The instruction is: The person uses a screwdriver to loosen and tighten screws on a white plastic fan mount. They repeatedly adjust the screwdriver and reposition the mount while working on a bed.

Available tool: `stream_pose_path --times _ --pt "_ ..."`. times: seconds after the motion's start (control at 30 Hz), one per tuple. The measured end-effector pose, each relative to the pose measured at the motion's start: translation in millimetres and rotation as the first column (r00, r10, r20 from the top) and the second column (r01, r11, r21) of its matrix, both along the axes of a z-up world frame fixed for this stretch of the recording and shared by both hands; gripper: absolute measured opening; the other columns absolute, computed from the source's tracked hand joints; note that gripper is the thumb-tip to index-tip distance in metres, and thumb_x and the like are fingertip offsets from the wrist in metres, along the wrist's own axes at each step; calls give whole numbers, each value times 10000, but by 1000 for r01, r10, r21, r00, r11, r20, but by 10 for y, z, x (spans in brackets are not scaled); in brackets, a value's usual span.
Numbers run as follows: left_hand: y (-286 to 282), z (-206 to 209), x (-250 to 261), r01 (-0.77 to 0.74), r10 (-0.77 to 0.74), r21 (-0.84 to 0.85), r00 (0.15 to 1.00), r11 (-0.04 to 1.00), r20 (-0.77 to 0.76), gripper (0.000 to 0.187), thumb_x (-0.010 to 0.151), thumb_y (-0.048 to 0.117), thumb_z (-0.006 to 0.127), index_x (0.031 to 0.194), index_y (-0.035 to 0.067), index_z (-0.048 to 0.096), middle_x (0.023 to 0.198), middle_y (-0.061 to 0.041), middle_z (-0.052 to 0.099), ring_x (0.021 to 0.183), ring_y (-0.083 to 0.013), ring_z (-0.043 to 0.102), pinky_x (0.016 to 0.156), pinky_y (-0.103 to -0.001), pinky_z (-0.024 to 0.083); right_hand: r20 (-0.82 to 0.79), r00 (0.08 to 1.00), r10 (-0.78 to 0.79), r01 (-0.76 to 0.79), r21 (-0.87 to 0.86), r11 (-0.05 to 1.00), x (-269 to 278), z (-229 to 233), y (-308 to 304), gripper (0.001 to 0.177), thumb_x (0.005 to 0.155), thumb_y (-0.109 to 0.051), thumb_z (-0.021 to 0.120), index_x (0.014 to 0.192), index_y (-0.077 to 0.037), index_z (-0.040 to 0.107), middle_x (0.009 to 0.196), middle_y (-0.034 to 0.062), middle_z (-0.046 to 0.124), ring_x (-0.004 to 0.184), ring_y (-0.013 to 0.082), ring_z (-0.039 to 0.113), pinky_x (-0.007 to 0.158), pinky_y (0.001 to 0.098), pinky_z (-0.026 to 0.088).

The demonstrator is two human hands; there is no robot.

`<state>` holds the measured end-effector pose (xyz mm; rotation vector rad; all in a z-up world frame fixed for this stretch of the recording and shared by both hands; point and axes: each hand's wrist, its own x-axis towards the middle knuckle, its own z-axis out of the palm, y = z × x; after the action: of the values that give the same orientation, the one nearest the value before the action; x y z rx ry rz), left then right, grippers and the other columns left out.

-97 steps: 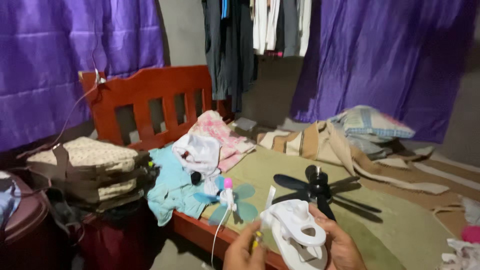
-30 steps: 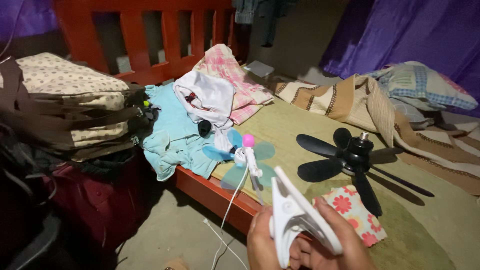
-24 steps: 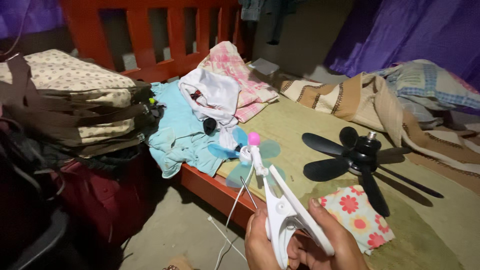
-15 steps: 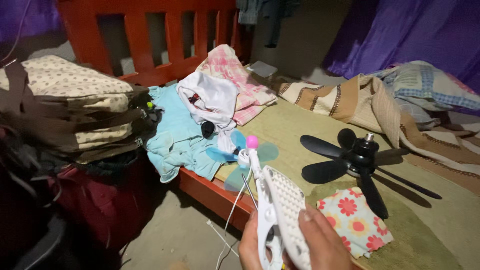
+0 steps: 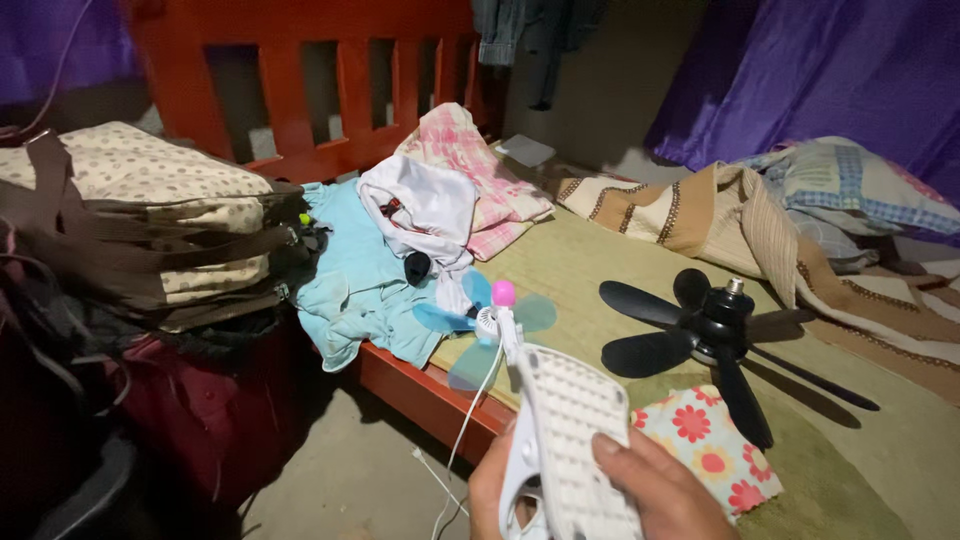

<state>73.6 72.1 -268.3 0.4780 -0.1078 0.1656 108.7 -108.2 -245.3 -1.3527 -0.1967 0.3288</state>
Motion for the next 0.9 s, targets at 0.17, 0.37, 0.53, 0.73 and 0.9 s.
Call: stream_pose_path --times 0.17,0.37,0.53,0.73,0.9 --pt "-112 20 55 96 -92 95 995 991 -50 597 1007 400 445 1347 -70 586 1199 -223 733 1052 -255 729 934 -367 568 302 952 -56 170 -365 915 230 -7 -337 381 936 17 542 1299 50 653 1351 166 676 1280 211 631 1091 317 410" --pt "-95 305 -17 170 -125 195 967 966 -223 651 996 462 419 1357 -49 599 1179 -193 771 1054 -229 755 936 -347 566 434 896 -87 295 -438 849 289 146 -433 475 901 40 521 1355 16 654 1382 185 648 1260 249 584 1042 379 415" --pt "-147 407 -132 109 -95 68 978 992 -185 562 954 358 503 1337 -39 611 1067 -198 792 916 -232 789 823 -356 615 -268 940 -209 224 28 974 161 359 -248 422 1066 -253 510 1350 18 665 1215 253 719 982 331 686 833 452 530" --pt "-154 393 -189 -50 151 385 960 921 -236 477 806 308 788 1047 -53 591 748 -171 736 538 -205 707 472 -384 611 -168 971 169 -118 280 953 108 121 -270 473 1027 -313 501 1402 -36 580 1115 186 743 936 304 760 779 462 637" --pt "-150 391 -208 -143 210 403 969 904 -126 569 832 403 822 1083 -74 639 796 -193 766 608 -188 722 525 -334 611 -174 984 38 1 219 976 171 -58 -345 457 1057 -333 528 1417 -57 583 1090 164 764 822 259 747 602 387 591"
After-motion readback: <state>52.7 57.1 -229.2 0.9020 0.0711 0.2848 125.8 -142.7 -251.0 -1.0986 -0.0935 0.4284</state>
